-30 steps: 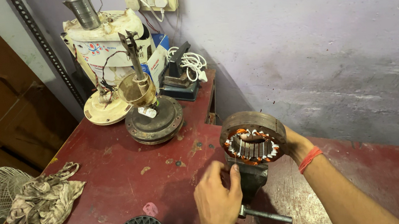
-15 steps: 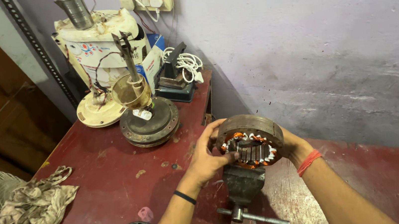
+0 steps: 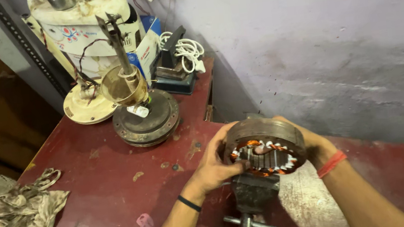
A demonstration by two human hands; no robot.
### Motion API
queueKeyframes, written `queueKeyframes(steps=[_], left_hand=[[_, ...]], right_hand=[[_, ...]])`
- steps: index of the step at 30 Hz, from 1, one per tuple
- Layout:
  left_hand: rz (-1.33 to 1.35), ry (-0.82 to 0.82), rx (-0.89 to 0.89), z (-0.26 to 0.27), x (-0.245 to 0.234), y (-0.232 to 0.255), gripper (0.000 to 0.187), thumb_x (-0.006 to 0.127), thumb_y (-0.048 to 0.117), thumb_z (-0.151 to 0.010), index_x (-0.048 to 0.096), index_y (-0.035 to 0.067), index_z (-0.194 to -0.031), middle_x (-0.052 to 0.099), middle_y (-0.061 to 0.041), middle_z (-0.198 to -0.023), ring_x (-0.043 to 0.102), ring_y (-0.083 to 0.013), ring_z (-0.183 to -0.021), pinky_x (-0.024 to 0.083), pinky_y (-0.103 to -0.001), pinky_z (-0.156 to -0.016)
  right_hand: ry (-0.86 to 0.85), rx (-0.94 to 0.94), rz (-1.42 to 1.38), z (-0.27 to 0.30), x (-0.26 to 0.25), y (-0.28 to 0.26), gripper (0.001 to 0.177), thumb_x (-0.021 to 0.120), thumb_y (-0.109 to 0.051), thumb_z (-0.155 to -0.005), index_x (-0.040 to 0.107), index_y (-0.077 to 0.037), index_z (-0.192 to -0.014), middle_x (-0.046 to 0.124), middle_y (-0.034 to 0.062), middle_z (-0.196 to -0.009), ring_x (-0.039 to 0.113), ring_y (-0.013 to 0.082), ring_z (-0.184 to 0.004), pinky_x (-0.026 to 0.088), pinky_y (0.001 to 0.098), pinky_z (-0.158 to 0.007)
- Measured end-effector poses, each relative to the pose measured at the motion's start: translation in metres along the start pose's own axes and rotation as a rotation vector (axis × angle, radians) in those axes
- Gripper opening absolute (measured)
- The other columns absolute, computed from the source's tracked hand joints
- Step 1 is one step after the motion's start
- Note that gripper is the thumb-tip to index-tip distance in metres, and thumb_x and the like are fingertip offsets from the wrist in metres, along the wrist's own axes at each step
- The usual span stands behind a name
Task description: The person repeatedly taps and adjusts the copper windings of a motor stator held in a bench vise. The person uses a small metal tool to tap the windings and occasionally rotates the stator to access different sections.
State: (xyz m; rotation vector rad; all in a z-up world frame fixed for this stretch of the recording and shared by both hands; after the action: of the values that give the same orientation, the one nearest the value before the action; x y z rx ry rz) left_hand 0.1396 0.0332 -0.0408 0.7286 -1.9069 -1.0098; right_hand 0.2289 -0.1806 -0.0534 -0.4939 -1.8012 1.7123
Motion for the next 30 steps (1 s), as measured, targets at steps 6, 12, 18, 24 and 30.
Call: queueKeyframes(steps=[6,12,18,24,30], left_hand=[[-0.034,0.035,-0.049,-0.002,0.002,0.002,0.082,0.073,-0.01,-0.075,0.045,0.004,-0.15,0.059,-0.006,-0.136,0.054,-0.0191,-0.134,0.043,-0.036,-0.117],[-0.004,0.024,-0.057,-0.002,0.006,0.008,0.082,0.072,-0.01,-0.074,0.046,0.004,-0.151,0.058,-0.005,-0.139,0.053,-0.0182,-0.135,0.042,-0.035,-0.117],[-0.017,0.022,-0.066,-0.002,0.004,0.008,0.081,0.075,-0.007,-0.073,0.047,0.004,-0.148,0.059,-0.005,-0.137,0.053,-0.0173,-0.133,0.042,-0.035,-0.117],[-0.035,0.025,-0.046,-0.001,0.003,0.007,0.079,0.077,-0.006,-0.073,0.049,0.003,-0.146,0.061,-0.007,-0.134,0.055,-0.0187,-0.131,0.042,-0.035,-0.117],[-0.043,0.005,-0.031,-0.002,-0.001,0.003,0.076,0.079,-0.006,-0.074,0.052,0.002,-0.144,0.061,-0.006,-0.135,0.055,-0.0179,-0.132,0.042,-0.035,-0.118]], right_hand=[[0.262,0.017,-0.004,0.019,-0.054,0.051,0.044,0.071,-0.024,-0.091,0.059,-0.006,-0.129,0.068,0.0105,-0.12,0.067,0.0164,-0.105,0.059,0.0366,-0.088],[0.272,0.026,-0.048,0.022,-0.056,0.057,0.044,0.071,-0.023,-0.091,0.059,-0.005,-0.129,0.068,0.0124,-0.12,0.067,0.0186,-0.107,0.059,0.0368,-0.088],[0.286,0.029,-0.048,0.021,-0.049,0.052,0.045,0.072,-0.02,-0.09,0.059,-0.004,-0.13,0.067,0.0123,-0.122,0.065,0.0185,-0.109,0.058,0.0363,-0.09],[0.349,0.097,-0.031,0.02,-0.053,0.056,0.05,0.071,-0.022,-0.088,0.057,-0.005,-0.132,0.067,0.0129,-0.125,0.067,0.0202,-0.112,0.059,0.038,-0.092],[0.269,0.005,0.006,0.02,-0.053,0.056,0.051,0.07,-0.023,-0.091,0.056,-0.004,-0.136,0.065,0.0116,-0.129,0.064,0.0183,-0.115,0.058,0.0368,-0.095]])
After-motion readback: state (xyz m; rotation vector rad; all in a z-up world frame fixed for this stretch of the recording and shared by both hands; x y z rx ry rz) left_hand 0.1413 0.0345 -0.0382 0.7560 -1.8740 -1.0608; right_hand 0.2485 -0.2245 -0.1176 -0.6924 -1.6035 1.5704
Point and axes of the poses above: each hand's wrist, its own z-axis away from the middle knuckle, its own x-axis out of the palm, y = z × x, the point moved 4 cm from there along -z, towards the middle knuckle
